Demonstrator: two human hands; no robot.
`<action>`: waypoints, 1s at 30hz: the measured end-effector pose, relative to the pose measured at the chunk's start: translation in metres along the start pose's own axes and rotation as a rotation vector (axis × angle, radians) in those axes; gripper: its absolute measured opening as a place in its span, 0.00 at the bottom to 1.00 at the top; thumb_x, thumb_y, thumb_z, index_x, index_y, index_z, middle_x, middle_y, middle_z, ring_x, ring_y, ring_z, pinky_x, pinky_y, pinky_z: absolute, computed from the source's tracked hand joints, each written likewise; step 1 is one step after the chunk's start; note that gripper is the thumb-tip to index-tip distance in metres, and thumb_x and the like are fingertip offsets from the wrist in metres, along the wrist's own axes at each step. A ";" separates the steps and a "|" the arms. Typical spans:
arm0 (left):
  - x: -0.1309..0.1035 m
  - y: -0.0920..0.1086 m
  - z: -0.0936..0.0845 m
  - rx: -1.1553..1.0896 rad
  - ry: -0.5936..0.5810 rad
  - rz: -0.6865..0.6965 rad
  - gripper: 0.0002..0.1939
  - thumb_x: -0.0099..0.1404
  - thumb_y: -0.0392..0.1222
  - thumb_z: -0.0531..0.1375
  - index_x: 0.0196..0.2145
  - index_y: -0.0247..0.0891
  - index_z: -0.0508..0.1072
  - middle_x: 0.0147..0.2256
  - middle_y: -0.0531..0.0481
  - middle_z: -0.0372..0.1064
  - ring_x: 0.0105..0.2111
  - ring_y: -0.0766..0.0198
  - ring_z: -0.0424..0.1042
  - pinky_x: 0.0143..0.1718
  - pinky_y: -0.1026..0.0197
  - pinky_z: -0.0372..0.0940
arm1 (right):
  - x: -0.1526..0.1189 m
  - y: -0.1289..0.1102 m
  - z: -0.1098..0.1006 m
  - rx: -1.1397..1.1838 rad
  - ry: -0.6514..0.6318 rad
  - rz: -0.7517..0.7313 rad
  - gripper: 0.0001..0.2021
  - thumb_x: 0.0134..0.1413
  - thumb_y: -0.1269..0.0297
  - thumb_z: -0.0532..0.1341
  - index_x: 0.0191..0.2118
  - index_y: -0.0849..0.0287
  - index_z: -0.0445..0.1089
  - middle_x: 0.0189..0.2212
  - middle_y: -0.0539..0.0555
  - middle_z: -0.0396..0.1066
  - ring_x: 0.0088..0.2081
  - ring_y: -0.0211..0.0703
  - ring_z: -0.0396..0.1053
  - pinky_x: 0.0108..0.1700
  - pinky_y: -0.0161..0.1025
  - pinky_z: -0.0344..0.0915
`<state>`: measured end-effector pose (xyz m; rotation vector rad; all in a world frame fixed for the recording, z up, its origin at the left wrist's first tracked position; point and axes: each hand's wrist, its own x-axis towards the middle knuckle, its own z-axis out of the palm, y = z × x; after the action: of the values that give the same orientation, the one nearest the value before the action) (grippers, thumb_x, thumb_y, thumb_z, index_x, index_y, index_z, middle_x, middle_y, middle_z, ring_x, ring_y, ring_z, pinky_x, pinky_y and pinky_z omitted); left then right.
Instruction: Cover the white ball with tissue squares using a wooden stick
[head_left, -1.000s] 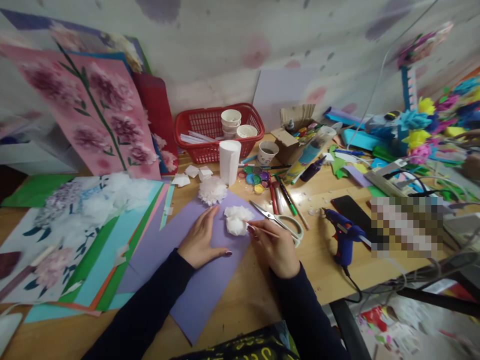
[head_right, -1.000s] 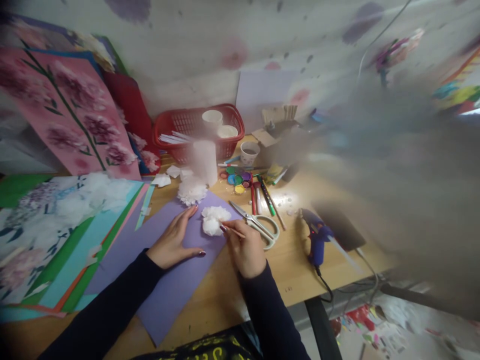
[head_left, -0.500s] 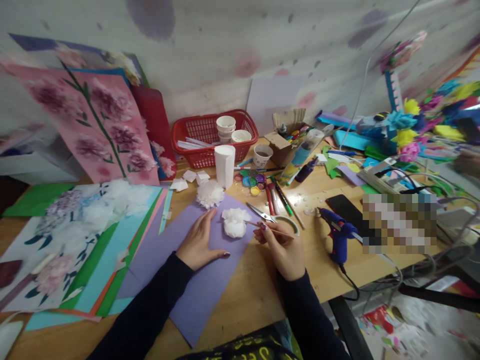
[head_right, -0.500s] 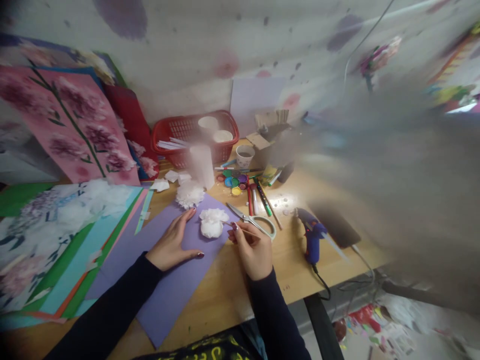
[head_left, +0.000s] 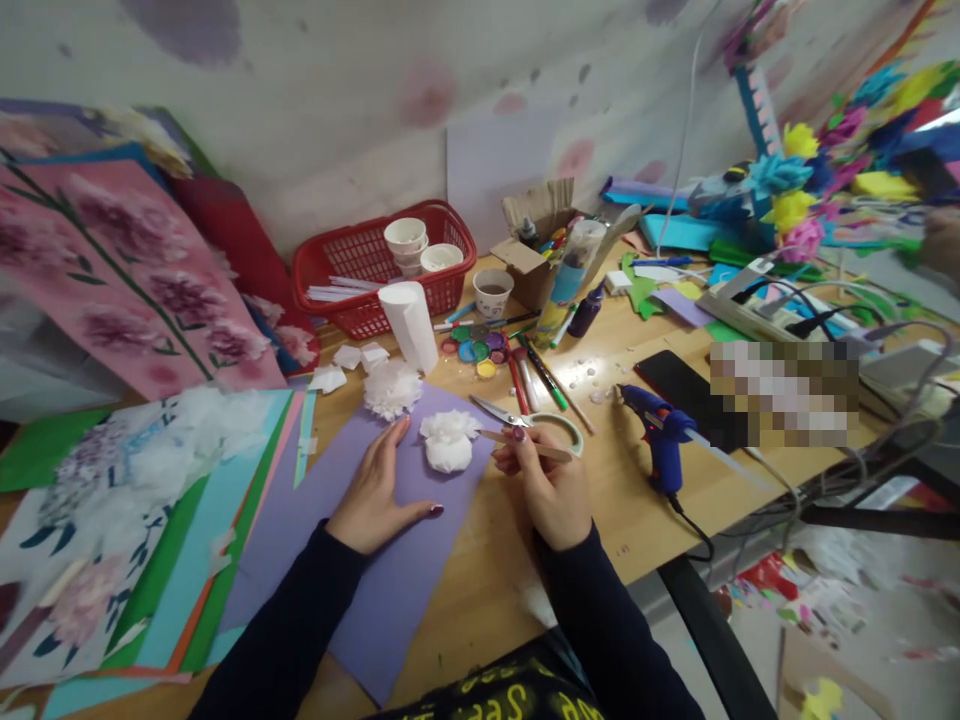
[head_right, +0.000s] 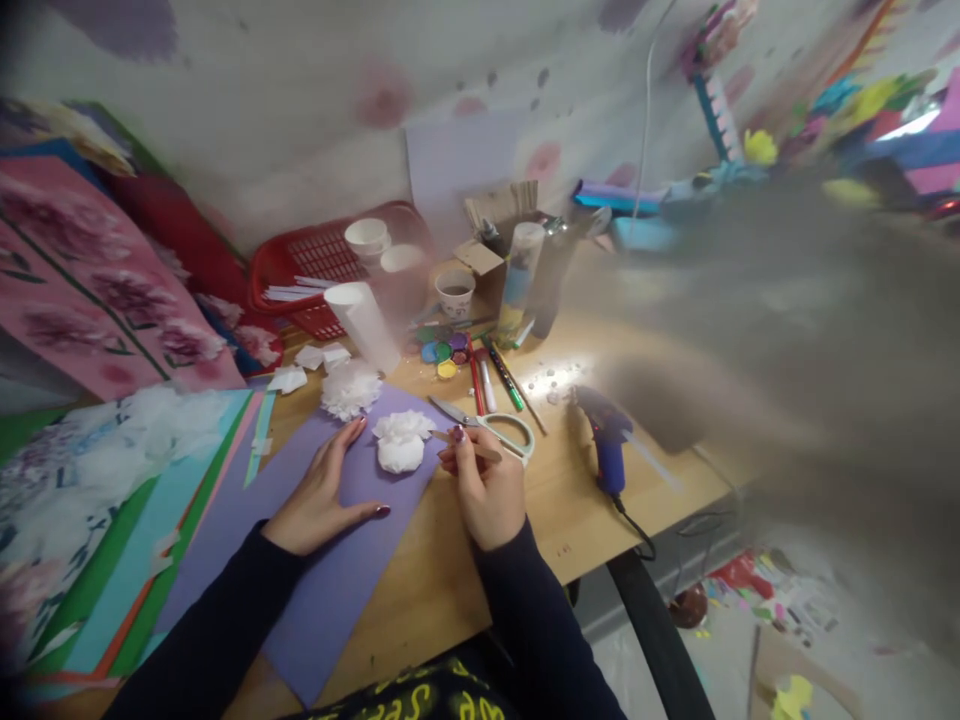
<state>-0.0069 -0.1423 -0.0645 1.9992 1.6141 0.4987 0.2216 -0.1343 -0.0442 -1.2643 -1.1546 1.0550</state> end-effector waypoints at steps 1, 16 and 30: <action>0.000 0.000 0.000 0.004 -0.010 -0.002 0.54 0.54 0.47 0.68 0.67 0.42 0.38 0.65 0.32 0.45 0.66 0.43 0.46 0.64 0.37 0.47 | 0.000 0.001 -0.001 0.002 0.021 0.003 0.15 0.61 0.52 0.57 0.35 0.60 0.72 0.24 0.53 0.74 0.25 0.39 0.73 0.30 0.37 0.73; -0.001 -0.001 -0.002 0.067 -0.023 0.005 0.54 0.55 0.51 0.68 0.67 0.43 0.37 0.65 0.34 0.46 0.66 0.44 0.47 0.64 0.39 0.48 | -0.003 0.004 -0.007 -0.153 0.051 -0.114 0.10 0.63 0.60 0.56 0.35 0.58 0.71 0.25 0.51 0.74 0.26 0.38 0.73 0.31 0.34 0.70; -0.014 0.015 0.026 0.223 0.158 0.025 0.47 0.62 0.54 0.61 0.66 0.33 0.38 0.64 0.26 0.47 0.66 0.40 0.46 0.62 0.37 0.52 | -0.010 0.017 -0.012 0.018 0.140 -0.172 0.09 0.61 0.60 0.59 0.39 0.57 0.75 0.29 0.53 0.75 0.28 0.40 0.72 0.31 0.39 0.70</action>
<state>0.0167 -0.1624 -0.0757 2.1917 1.8114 0.5163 0.2329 -0.1447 -0.0617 -1.1828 -1.1221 0.8350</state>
